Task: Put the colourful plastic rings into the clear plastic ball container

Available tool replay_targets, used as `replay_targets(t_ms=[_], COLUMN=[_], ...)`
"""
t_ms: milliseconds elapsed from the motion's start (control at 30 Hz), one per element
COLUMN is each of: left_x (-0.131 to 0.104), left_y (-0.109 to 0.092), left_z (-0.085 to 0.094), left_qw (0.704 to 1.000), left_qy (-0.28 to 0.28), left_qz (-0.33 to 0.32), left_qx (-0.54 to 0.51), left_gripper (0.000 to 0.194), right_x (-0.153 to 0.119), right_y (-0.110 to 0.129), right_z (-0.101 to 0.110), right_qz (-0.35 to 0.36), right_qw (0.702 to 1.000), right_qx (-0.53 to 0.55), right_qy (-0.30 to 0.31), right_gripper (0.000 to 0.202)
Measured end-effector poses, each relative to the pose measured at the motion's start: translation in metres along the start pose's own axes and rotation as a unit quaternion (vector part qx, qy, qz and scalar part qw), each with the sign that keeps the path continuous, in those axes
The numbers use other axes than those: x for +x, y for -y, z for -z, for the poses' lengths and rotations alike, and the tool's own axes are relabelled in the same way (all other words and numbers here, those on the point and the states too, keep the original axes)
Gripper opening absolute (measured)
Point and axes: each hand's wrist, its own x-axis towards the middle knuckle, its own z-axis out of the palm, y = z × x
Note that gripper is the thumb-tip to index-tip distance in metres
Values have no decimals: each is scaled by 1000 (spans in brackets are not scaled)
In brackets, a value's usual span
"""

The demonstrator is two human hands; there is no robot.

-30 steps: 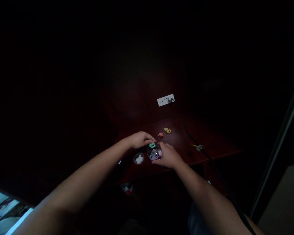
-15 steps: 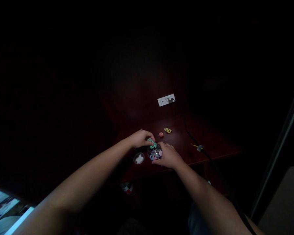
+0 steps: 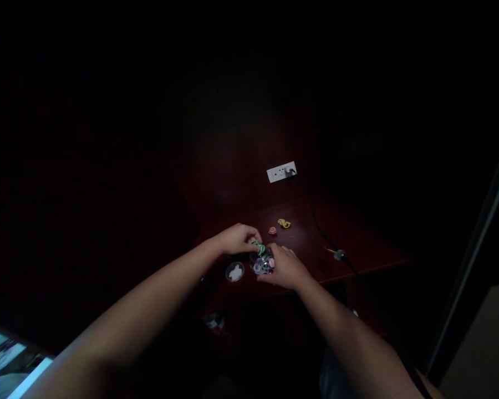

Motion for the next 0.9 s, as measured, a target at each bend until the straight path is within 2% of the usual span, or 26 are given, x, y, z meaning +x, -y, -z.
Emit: replay_targets(t_ms=[267, 467, 900], left_x=[0, 3, 3], left_y=[1, 3, 8], left_z=[2, -1, -3], left_qw=[1000, 996, 997], left_qy=[24, 52, 41], left_qz=[-9, 18, -17], left_qx=[12, -68, -57], left_gripper=[25, 28, 24], right_x=[1, 1, 0], right_y=[0, -2, 3], right_z=[0, -1, 2], right_qz=[8, 7, -11], right_qw=[1000, 1000, 1000], right_qx=[1, 5, 10], right_qy=[-5, -3, 1], right_gripper=[75, 78, 75])
